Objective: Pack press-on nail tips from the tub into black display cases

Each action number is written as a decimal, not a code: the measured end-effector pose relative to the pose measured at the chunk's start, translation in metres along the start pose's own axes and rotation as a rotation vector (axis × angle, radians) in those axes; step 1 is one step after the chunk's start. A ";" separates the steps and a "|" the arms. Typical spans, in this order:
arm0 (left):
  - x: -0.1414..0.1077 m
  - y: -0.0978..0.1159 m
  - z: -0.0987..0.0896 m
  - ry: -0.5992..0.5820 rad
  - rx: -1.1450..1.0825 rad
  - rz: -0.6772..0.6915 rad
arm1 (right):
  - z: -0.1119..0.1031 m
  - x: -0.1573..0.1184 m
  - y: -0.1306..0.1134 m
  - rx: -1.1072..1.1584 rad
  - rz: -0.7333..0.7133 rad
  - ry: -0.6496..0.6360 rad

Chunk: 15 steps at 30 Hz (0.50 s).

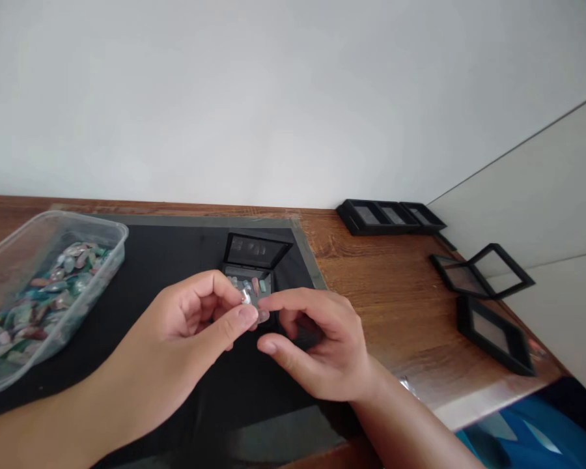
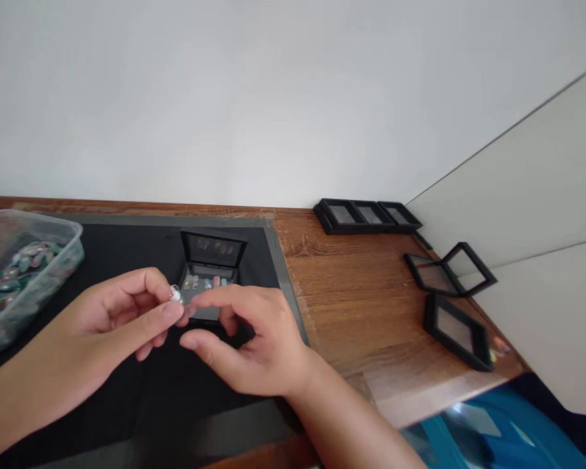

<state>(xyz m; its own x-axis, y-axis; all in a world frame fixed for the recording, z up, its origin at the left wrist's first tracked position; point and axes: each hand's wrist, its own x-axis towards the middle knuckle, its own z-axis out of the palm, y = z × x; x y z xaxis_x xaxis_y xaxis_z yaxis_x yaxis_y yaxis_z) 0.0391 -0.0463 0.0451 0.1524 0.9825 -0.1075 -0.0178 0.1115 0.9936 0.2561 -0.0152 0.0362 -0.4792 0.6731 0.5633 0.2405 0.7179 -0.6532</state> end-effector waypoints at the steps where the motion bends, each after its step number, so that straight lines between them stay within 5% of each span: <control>1: 0.000 -0.003 0.000 -0.002 -0.014 -0.006 | 0.000 0.000 0.000 -0.003 0.010 0.003; 9: 0.002 -0.011 0.000 -0.068 0.060 0.010 | 0.005 0.005 0.001 0.047 0.033 0.032; 15: 0.006 -0.015 -0.002 -0.033 0.114 0.032 | 0.003 0.008 0.001 0.123 0.253 -0.031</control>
<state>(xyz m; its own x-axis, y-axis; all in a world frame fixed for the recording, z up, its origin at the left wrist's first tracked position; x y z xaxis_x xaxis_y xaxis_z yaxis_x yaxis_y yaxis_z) 0.0383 -0.0416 0.0293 0.1864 0.9795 -0.0767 0.0894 0.0609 0.9941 0.2498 -0.0094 0.0382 -0.4427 0.8211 0.3603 0.2521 0.4996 -0.8288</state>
